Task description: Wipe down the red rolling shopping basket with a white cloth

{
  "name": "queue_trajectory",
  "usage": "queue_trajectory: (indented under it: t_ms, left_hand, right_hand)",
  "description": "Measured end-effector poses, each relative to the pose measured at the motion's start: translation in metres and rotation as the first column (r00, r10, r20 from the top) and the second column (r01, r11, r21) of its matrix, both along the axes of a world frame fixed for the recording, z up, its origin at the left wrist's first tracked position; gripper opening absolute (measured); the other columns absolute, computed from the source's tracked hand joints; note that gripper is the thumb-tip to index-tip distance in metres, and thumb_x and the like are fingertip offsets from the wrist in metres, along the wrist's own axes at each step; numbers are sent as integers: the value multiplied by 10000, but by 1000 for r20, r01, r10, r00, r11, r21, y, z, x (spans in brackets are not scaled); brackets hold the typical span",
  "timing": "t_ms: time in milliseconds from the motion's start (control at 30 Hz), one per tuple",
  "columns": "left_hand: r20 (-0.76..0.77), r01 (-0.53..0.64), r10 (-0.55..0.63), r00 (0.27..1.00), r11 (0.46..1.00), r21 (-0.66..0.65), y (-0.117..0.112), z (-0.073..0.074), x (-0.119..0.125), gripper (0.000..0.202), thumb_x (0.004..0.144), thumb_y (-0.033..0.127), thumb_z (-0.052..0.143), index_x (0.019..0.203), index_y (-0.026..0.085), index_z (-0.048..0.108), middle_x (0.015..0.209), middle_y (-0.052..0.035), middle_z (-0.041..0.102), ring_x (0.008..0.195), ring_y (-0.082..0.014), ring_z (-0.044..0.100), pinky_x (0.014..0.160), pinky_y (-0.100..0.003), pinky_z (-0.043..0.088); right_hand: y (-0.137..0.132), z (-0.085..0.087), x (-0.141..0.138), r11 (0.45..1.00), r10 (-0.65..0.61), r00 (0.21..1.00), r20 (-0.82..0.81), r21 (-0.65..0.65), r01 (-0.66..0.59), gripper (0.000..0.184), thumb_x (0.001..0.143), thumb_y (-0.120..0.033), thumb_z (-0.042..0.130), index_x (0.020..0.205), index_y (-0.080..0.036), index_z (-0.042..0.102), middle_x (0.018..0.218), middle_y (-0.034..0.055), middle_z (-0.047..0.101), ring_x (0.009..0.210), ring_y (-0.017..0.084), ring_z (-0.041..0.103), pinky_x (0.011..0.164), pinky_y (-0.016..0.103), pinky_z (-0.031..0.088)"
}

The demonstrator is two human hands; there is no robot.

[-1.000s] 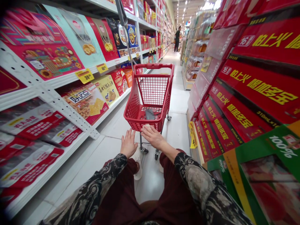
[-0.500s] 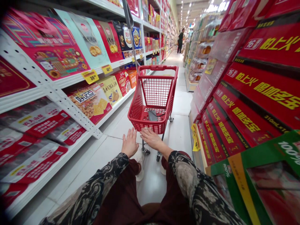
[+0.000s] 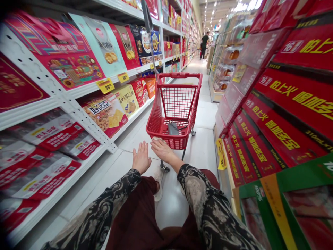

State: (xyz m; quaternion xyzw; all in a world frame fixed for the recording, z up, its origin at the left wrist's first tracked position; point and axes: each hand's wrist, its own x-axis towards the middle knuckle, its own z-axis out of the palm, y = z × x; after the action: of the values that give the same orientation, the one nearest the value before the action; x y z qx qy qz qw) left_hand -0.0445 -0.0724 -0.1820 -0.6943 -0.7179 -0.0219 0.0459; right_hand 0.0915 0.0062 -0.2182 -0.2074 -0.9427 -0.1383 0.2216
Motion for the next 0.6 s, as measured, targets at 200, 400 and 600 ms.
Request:
queue_trajectory:
  t_ms: [200,400,600]
  left_hand:
    - [4,-21,21,1000,1000,-1,1,-7,-7,715,697,168,444,1383,72,264,1487,-139,187,1369,-271,175,1071,-539,202]
    - [4,-94,94,996,996,9,3,-4,-20,732,691,171,441,1385,48,244,1483,-144,194,1366,-273,184,1066,-556,194]
    - [-11,-17,17,1000,999,37,0,-1,-9,726,699,185,445,1385,54,249,1488,-140,180,1370,-272,170,1071,-548,187]
  right_hand:
    - [-10,3,-3,1000,14,1000,20,4,-14,266,904,-170,425,1123,-127,570,1271,101,535,1271,244,378,1013,433,369]
    - [1,40,-26,999,-2,994,-108,49,7,316,914,-163,404,1211,-140,508,1351,100,457,1322,241,289,1068,460,289]
    - [-6,-1,-6,1000,-15,999,46,-3,15,248,885,-149,451,1083,-93,590,1261,127,541,1240,258,419,998,441,389]
